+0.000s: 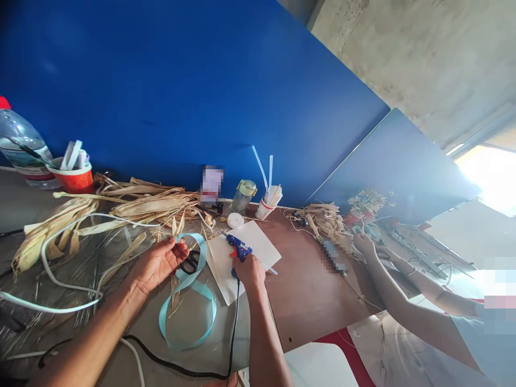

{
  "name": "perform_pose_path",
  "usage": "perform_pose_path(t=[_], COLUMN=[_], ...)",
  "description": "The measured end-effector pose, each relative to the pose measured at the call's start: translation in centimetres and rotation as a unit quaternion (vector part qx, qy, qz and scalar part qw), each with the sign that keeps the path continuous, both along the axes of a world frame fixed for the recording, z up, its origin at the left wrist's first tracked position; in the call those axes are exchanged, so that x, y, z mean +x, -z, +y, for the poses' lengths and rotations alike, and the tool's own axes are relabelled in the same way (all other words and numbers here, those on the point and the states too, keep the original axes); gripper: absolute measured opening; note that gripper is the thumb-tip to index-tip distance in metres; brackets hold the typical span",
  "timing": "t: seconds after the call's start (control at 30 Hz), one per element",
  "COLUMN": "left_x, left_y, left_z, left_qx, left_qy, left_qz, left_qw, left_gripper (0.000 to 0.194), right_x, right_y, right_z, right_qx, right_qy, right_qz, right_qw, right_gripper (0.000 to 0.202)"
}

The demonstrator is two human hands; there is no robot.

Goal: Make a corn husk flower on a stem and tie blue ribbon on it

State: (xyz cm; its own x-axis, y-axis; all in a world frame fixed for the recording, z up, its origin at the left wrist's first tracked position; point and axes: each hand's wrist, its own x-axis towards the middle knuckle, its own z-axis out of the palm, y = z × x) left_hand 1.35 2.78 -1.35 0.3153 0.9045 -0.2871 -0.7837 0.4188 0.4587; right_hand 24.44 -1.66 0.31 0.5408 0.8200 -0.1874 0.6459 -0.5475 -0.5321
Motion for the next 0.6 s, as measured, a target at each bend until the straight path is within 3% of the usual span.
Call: perform_pose_path(t=[0.13, 0.2, 0.23, 0.3, 0.37, 0.4, 0.5, 0.6], left_x=[0.0, -0.1, -0.1, -0.1, -0.1, -0.1, 0.0, -0.1], left_y=[0.1, 0.0, 0.0, -0.2, -0.4, -0.5, -0.7, -0.9], left_z=[0.0, 0.0, -0.1, -0.1, -0.2, -0.3, -0.4, -0.4], left_qx=[-0.002, -0.004, -0.003, 0.000, 0.003, 0.004, 0.009, 0.012], left_qy=[-0.009, -0.002, 0.002, 0.007, 0.008, 0.008, 0.013, 0.019], left_qz=[-0.012, -0.012, -0.012, -0.013, -0.015, -0.017, -0.019, -0.016], left_qw=[1.000, 1.000, 1.000, 1.000, 1.000, 1.000, 1.000, 1.000], left_gripper=[0.007, 0.008, 0.008, 0.009, 0.010, 0.010, 0.010, 0.010], right_x=[0.5, 0.6, 0.7, 0.7, 0.5, 0.3, -0.4, -1.0], right_y=[0.2, 0.0, -0.2, -0.6, -1.2, -1.4, -2.2, -2.9], right_z=[-0.9, -1.6, -2.0, -2.6, -3.1, -3.3, -3.3, -2.8], right_qx=[0.064, 0.116, 0.153, 0.218, 0.238, 0.232, 0.220, 0.247], right_qy=[0.011, 0.013, 0.012, -0.003, -0.040, -0.061, -0.101, -0.126], right_qz=[0.118, 0.209, 0.279, 0.444, 0.574, 0.609, 0.664, 0.668], right_qw=[0.991, 0.971, 0.948, 0.869, 0.782, 0.756, 0.708, 0.691], right_gripper=[0.025, 0.028, 0.029, 0.030, 0.029, 0.030, 0.037, 0.037])
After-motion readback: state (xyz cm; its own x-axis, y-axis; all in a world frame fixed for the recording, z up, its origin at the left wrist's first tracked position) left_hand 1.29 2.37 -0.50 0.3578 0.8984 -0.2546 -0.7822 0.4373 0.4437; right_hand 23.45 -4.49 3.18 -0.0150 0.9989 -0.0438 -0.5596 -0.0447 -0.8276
